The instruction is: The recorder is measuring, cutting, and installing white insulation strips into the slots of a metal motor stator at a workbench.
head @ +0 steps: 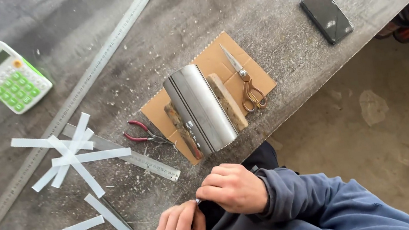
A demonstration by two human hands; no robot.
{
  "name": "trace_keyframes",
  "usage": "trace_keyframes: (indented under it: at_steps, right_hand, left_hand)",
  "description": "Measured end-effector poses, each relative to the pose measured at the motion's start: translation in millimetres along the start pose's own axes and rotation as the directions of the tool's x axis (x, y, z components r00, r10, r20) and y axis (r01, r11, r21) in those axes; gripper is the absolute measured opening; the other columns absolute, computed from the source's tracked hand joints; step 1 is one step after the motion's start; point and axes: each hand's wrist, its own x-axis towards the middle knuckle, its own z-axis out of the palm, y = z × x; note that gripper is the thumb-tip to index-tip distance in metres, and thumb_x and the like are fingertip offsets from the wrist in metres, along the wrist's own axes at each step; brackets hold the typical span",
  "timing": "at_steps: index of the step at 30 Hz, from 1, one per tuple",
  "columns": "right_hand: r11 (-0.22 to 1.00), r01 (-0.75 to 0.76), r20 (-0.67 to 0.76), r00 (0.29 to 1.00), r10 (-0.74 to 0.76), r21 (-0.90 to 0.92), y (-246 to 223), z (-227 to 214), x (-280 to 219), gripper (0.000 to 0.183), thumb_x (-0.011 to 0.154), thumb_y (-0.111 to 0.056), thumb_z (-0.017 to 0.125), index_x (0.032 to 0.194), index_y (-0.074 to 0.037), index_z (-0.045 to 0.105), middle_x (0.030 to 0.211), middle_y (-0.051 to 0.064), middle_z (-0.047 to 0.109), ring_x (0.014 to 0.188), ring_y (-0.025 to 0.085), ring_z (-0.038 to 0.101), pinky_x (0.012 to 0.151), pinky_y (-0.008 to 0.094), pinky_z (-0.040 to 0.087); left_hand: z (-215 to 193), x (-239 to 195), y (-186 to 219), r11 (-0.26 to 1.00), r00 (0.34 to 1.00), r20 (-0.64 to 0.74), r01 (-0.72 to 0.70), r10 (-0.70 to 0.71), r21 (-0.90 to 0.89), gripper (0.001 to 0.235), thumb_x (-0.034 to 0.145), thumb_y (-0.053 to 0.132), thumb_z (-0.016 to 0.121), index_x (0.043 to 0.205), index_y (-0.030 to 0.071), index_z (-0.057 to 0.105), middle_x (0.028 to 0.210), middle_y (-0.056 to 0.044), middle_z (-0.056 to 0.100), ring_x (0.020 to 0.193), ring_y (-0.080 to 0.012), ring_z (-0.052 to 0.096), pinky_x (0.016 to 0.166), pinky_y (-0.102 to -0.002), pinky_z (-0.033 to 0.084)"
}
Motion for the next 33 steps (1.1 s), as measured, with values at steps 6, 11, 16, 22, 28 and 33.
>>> trace_keyframes:
  at_steps: [6, 11, 16, 22, 28, 33]
  right_hand:
    - [0.995, 0.082, -0.080, 0.993, -0.086, -0.048, -9.5, -7.0, 8.2, 0.021, 0.088, -0.017, 0.065, 0.108, -0.009, 0.065, 0.100, 0.001, 0.066, 0.094, 0.021, 0.066, 0.082, 0.034, 0.052]
    - [0.995, -0.018, 0.150, 0.988, 0.033, -0.095, -6.6, 4.1, -3.7, 0.015, 0.084, -0.019, 0.065, 0.097, -0.012, 0.065, 0.085, 0.000, 0.061, 0.081, 0.020, 0.063, 0.073, 0.034, 0.049]
    - [0.977, -0.045, 0.255, 0.962, 0.099, -0.209, -5.2, 12.3, -11.9, 0.016, 0.087, -0.020, 0.066, 0.099, -0.011, 0.065, 0.083, 0.000, 0.062, 0.079, 0.018, 0.064, 0.074, 0.033, 0.050]
    - [0.980, 0.145, -0.014, 0.989, -0.148, -0.139, 11.5, 23.1, -21.0, 0.034, 0.088, -0.014, 0.068, 0.120, -0.003, 0.069, 0.107, 0.005, 0.070, 0.090, 0.018, 0.069, 0.077, 0.031, 0.054]
    - [0.961, 0.240, -0.015, 0.970, -0.244, -0.138, 15.8, 22.9, -24.0, 0.027, 0.092, -0.013, 0.070, 0.116, -0.001, 0.070, 0.108, 0.007, 0.070, 0.091, 0.017, 0.071, 0.074, 0.028, 0.056]
    - [0.975, 0.163, -0.044, 0.986, -0.158, 0.149, 24.2, 19.1, -23.0, 0.027, 0.089, -0.007, 0.074, 0.115, 0.001, 0.071, 0.106, 0.011, 0.072, 0.091, 0.023, 0.073, 0.074, 0.033, 0.060]
  left_hand:
    - [-11.2, -2.4, -5.0, 0.927, 0.950, 0.147, 0.304, -0.277, -0.219, 0.016, 0.075, -0.003, 0.076, 0.089, 0.005, 0.074, 0.078, -0.009, 0.073, 0.069, -0.0214, 0.071, 0.065, -0.029, 0.055]
    - [-4.6, -16.9, -15.1, 0.721, 0.754, 0.413, 0.638, -0.511, -0.272, 0.010, 0.081, -0.003, 0.075, 0.091, 0.001, 0.074, 0.076, -0.008, 0.075, 0.067, -0.0110, 0.069, 0.062, -0.025, 0.055]
    - [11.3, -45.3, -29.1, 0.487, 0.594, 0.555, 0.802, -0.582, -0.346, 0.005, 0.087, -0.002, 0.074, 0.091, -0.003, 0.072, 0.075, -0.006, 0.074, 0.070, -0.0035, 0.062, 0.061, -0.022, 0.052]
    - [9.5, -36.0, -35.7, 0.473, 0.602, 0.571, 0.796, -0.558, -0.377, 0.004, 0.087, -0.005, 0.072, 0.090, -0.003, 0.070, 0.078, -0.005, 0.075, 0.072, -0.0033, 0.063, 0.063, -0.021, 0.052]
    - [12.2, -39.6, -46.9, 0.295, 0.512, 0.682, 0.859, -0.521, -0.420, 0.005, 0.087, -0.006, 0.072, 0.089, -0.003, 0.068, 0.082, -0.007, 0.076, 0.076, -0.0065, 0.068, 0.068, -0.022, 0.054]
    - [10.5, -38.1, -47.1, 0.190, 0.438, 0.744, 0.897, -0.505, -0.399, 0.009, 0.090, -0.003, 0.073, 0.099, -0.004, 0.072, 0.087, -0.007, 0.077, 0.076, -0.0076, 0.067, 0.066, -0.023, 0.053]
